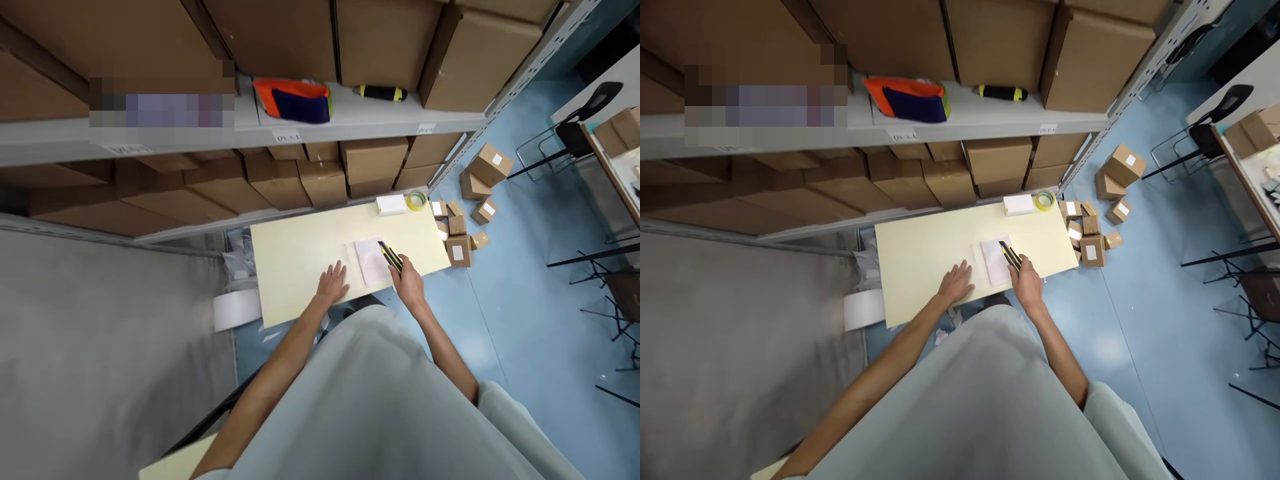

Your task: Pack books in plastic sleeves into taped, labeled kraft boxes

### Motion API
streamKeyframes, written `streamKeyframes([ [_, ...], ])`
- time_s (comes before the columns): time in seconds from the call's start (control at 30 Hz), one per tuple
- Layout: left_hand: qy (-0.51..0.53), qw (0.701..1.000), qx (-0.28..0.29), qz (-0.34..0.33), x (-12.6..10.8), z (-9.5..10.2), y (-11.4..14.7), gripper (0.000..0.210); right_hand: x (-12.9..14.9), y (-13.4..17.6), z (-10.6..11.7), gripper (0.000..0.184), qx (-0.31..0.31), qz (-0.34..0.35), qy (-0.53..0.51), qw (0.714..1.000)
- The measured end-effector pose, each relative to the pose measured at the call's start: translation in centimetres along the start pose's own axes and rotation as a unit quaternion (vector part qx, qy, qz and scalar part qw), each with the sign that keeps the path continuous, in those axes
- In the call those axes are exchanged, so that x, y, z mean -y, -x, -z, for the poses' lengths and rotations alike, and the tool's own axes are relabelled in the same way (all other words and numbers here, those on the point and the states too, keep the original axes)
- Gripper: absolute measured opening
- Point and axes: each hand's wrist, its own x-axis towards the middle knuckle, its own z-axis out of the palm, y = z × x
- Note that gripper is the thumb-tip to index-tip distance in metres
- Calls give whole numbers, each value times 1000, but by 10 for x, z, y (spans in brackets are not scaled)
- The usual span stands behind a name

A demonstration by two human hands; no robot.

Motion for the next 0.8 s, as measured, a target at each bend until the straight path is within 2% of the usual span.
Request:
streamKeyframes([
  [0.13,-8,997,61,41,7,17,-8,94,28,-62,41,48,-20,19,-22,999],
  [0.2,-12,995,81,48,9,22,-11,90,43,-98,66,45,-43,48,-27,998],
  [0.37,-8,991,116,73,7,32,-16,80,81,-207,135,46,-151,185,-7,971],
  [0.47,1,988,129,84,6,36,-18,78,105,-274,167,46,-177,258,52,948],
  [0.53,7,986,137,91,5,37,-19,78,121,-310,181,47,-181,285,74,938],
  [0.63,13,985,145,99,4,38,-21,81,140,-348,191,45,-171,307,84,932],
  [0.8,17,982,157,101,4,44,-22,83,159,-376,192,39,-156,319,91,931],
])
